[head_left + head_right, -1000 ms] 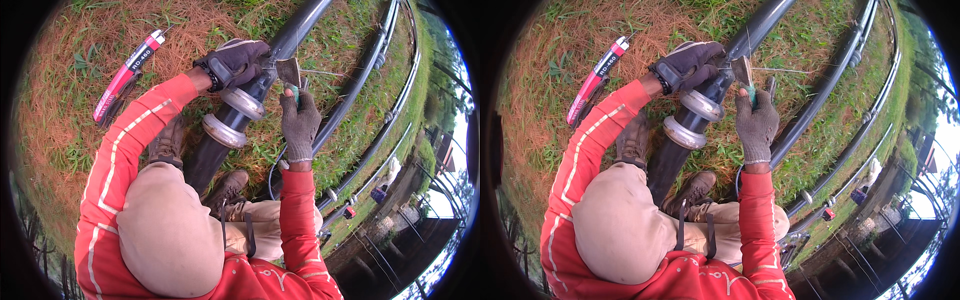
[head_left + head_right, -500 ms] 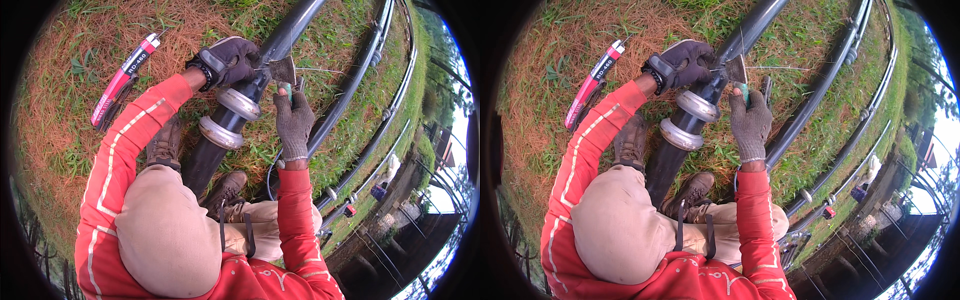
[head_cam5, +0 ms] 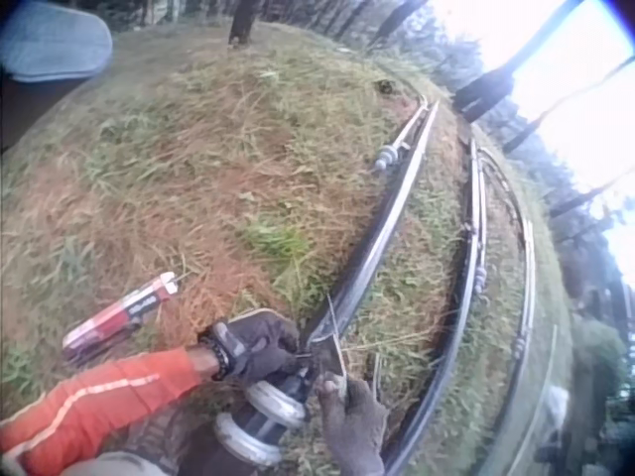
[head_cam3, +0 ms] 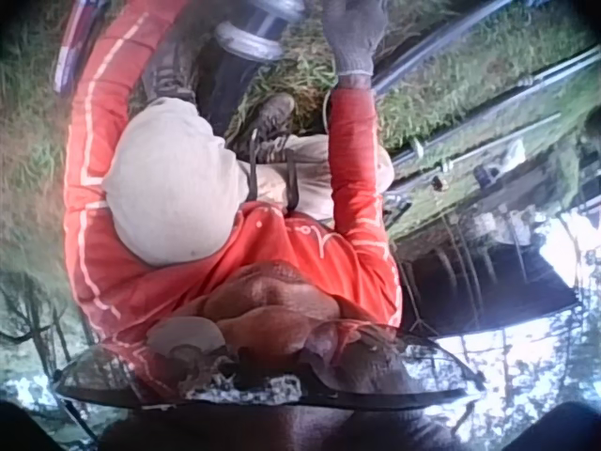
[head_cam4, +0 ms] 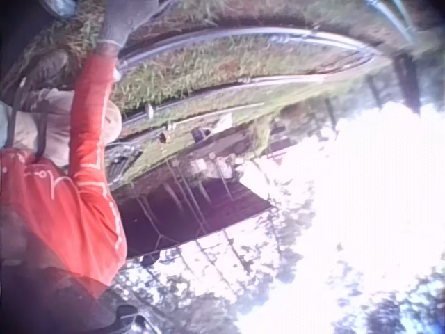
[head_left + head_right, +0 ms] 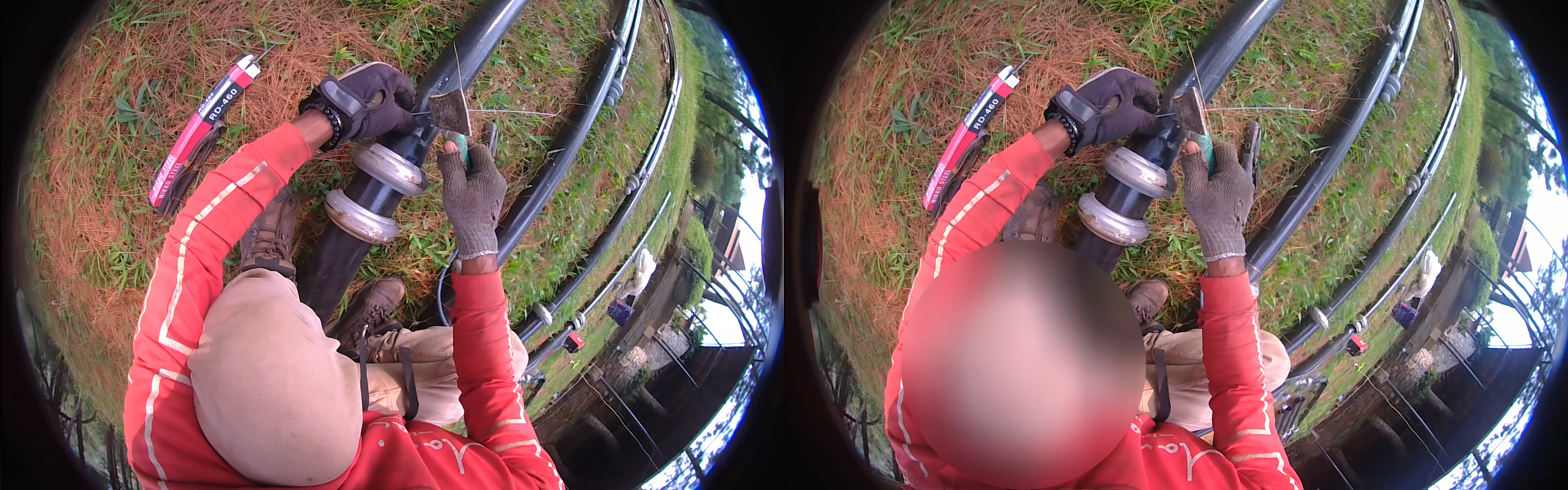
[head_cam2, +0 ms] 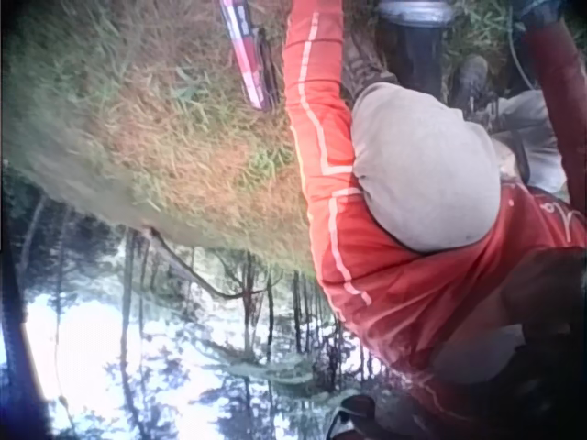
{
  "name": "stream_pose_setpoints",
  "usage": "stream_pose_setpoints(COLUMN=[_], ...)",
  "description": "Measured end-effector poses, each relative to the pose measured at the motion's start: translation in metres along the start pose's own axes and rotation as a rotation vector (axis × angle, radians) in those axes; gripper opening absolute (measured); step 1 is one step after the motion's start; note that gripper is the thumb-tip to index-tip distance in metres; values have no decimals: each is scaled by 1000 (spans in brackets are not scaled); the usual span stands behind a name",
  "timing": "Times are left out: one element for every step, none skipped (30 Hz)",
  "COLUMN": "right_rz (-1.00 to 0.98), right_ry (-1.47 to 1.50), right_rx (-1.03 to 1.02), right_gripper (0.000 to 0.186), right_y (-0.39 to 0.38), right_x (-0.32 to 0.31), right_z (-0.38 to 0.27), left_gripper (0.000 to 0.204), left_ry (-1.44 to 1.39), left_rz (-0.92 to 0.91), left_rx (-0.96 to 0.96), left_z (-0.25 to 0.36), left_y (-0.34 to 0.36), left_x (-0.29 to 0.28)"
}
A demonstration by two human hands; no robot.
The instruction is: The person welds sections of black pipe together outdoors. They use a welding tool to fuse the metal joints, then scrape the welded area with a blade and wrap wire around the pipe.
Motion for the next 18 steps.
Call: stream_pose_setpoints(right_rz=[-34,-34,-54,-20,-2,-51,-22,-42,-41,-41,-49,-63,-95,-63,-78,-57,-105,-64], right_ry=[41,117,103,53,6,-82,-93,-153,-195,-78,-78,-139,-190,-201,-207,-191,-212,-137], right_rx=[56,79,102,19,-70,-21,-10,3,0,-10,-11,-13,-17,-13,23,24,58,29], right_gripper=[43,43,43,43,43,45,45,46,47,48,48,48,48,48,49,49,49,48], right_y=[1,-1,-3,-4,-6,-6,-5,-6,-5,-9,-9,-11,-11,-11,-11,-11,-11,-11], right_x=[0,-1,-2,-4,-6,-4,-8,-9,-10,-12,-12,-12,-10,-12,-12,-12,-10,-12], right_z=[1,0,-1,-8,-14,-16,-19,-21,-24,-27,-29,-30,-31,-31,-30,-30,-28,-30], left_gripper=[38,37,37,39,39,39,40,40,39,39,39,37,35,35,33,32,32,31], left_ry=[-4,2,8,38,24,10,-4,-5,27,70,53,49,43,45,57,78,69,51], left_rz=[7,5,5,32,22,56,89,87,118,146,146,132,120,114,113,128,116,110], left_rx=[10,5,-2,17,20,55,91,98,141,165,168,141,130,128,150,153,159,153], left_z=[-2,-5,-7,-9,-11,-11,-12,-13,-12,-11,-12,-12,-13,-12,-11,-10,-8,-7], left_y=[2,0,-1,0,0,2,4,6,7,7,7,8,8,9,9,8,6,4], left_x=[0,2,4,4,7,7,7,8,6,6,5,6,6,5,4,2,2,2])
Point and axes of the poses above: each hand's wrist, its own y-axis towards the middle knuckle, its own x-axis out of the palm, z = x × y, the point moved 4 cm from there along y, towards the middle knuckle, and after that the axes turned 12 degrees about x, right-handed, at the moved point
